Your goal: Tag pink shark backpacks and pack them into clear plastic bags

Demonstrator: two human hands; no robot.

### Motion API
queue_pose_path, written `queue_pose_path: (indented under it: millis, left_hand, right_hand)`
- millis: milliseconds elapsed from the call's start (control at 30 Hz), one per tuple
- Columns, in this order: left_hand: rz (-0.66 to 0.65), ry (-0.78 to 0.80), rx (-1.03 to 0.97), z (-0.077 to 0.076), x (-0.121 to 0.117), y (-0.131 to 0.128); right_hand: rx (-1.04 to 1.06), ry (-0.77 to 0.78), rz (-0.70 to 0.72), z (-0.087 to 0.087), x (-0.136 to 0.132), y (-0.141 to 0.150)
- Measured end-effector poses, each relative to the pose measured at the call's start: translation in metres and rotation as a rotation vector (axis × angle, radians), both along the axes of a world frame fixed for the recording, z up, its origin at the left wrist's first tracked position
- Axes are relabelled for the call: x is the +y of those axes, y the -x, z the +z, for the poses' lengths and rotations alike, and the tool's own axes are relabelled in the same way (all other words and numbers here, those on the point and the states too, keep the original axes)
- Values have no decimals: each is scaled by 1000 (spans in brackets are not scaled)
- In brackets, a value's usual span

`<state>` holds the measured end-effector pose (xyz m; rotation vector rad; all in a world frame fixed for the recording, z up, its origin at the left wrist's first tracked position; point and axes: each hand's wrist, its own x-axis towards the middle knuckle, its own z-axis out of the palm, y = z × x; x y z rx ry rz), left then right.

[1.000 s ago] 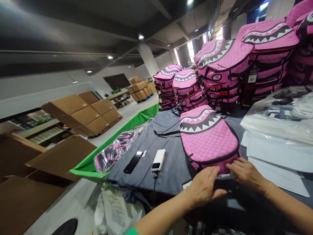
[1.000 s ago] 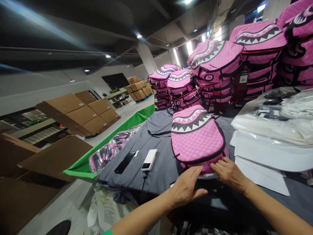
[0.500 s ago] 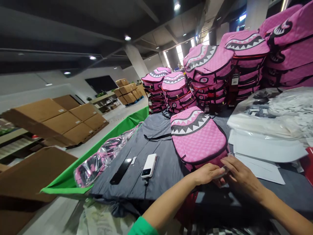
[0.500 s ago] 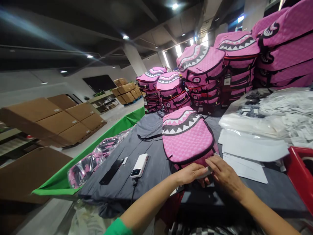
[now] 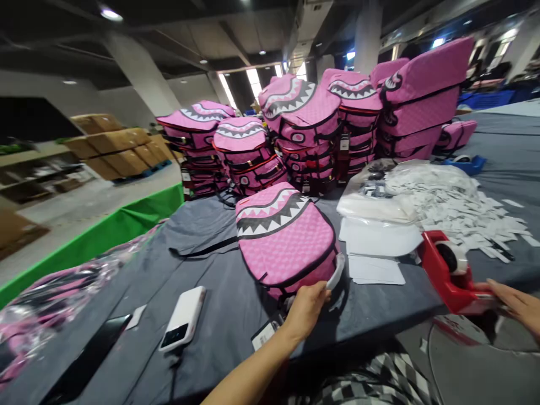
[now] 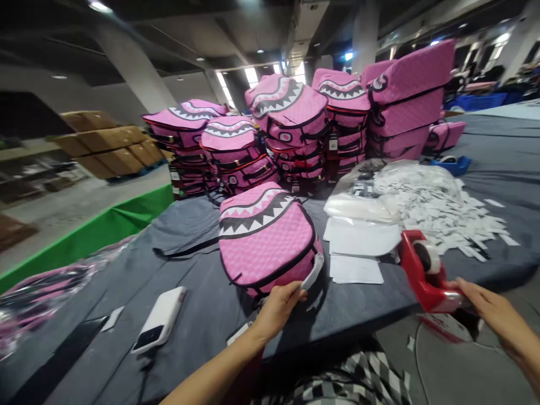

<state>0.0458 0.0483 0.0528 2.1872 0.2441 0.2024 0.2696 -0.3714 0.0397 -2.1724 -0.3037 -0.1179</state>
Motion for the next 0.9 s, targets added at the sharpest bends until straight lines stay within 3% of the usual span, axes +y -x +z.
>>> queue_pose_path:
  millis: [133, 233, 333, 400, 467, 567, 667, 800, 900]
  left_hand:
    - [-21, 62, 16, 4, -1, 0]
    - [-22, 72, 27, 6, -2, 0]
    - [-12, 76, 30, 6, -3, 1]
    - [-14, 84, 30, 6, -2, 1]
    - [-21, 77, 26, 5, -1, 0]
    - [-33, 56, 16, 3, 0, -1]
    - [-34, 82, 25, 5, -1, -1]
    - [-33, 105, 79, 16, -3, 2]
    - [-17, 110, 133, 24, -3, 4]
  right_hand:
    - [383, -153, -172, 20, 12, 0]
    - [355, -48, -212, 33, 22, 3]
    - [198, 51, -215, 41, 20, 16]
    - [47, 81, -227, 37, 13, 33]
    - [-6, 12, -258, 25, 8, 52]
    - [106, -404, -269, -6, 20, 77]
    - [244, -697, -126, -35, 71, 101]
    - [673, -707, 288, -45, 174, 140]
    - [710, -682, 464, -39, 233, 158]
